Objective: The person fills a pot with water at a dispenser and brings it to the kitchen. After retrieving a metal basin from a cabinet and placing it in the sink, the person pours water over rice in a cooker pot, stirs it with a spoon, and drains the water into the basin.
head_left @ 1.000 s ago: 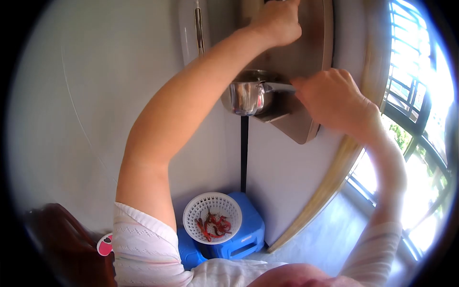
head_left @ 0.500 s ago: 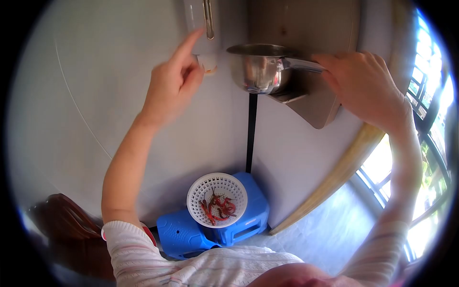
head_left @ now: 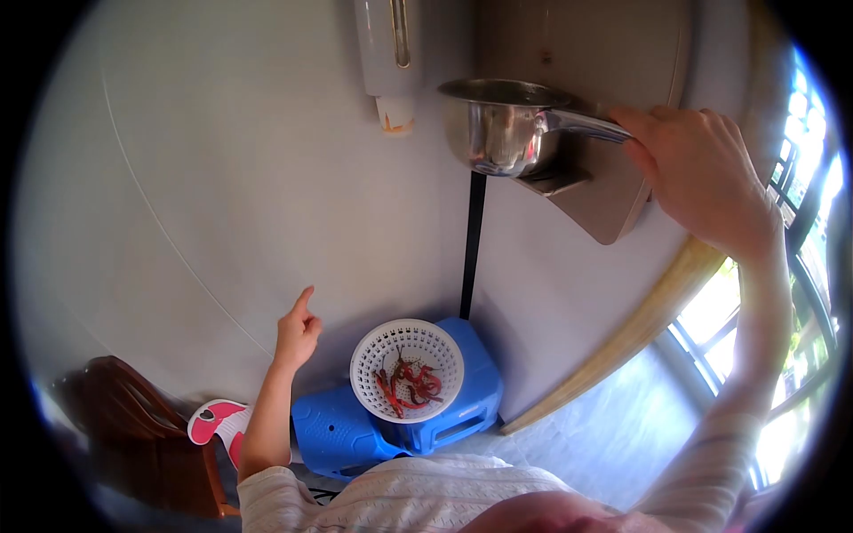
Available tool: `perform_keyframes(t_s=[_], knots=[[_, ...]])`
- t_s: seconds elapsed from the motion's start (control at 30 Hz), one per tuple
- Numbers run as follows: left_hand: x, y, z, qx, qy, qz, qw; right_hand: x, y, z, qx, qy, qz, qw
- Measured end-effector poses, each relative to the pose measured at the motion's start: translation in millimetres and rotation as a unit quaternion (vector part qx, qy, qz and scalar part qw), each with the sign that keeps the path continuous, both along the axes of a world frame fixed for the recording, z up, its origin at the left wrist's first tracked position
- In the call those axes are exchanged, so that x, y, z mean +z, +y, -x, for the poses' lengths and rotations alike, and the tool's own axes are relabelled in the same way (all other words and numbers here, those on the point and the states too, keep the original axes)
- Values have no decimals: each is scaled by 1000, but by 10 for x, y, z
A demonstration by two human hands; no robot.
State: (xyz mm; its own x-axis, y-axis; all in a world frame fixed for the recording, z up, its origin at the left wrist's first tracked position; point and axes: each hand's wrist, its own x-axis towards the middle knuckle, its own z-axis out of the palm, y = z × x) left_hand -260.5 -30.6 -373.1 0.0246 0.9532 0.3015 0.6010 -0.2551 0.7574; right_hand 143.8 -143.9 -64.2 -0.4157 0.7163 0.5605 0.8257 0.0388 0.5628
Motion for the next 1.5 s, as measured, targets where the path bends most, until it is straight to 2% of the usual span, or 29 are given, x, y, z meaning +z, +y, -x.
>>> perform_keyframes(t_s=[0.1, 0.2, 0.37, 0.6, 1.03, 1.13, 1.5], knots=[[-417, -112, 121, 32, -35, 92, 995, 5, 8, -1, -2, 4, 5, 1000], [-804, -214, 222, 60, -16, 156, 986, 6, 2, 7, -9, 5, 8, 1000], [-1190, -380, 324, 76, -27, 241, 967, 9, -14, 2, -2, -2, -1, 1000], [-1228, -461, 311, 96, -57, 277, 954, -5, -20, 2, 3, -10, -10, 1000], [-1279, -465, 303, 77, -49, 268, 959, -13, -20, -14, 18, -14, -23, 999], [-1282, -474, 307, 78, -49, 270, 959, 29, -44, 24, -64, 16, 42, 997], [-1316, -485, 327, 79, -51, 269, 959, 26, -41, 30, -73, 7, 36, 997]])
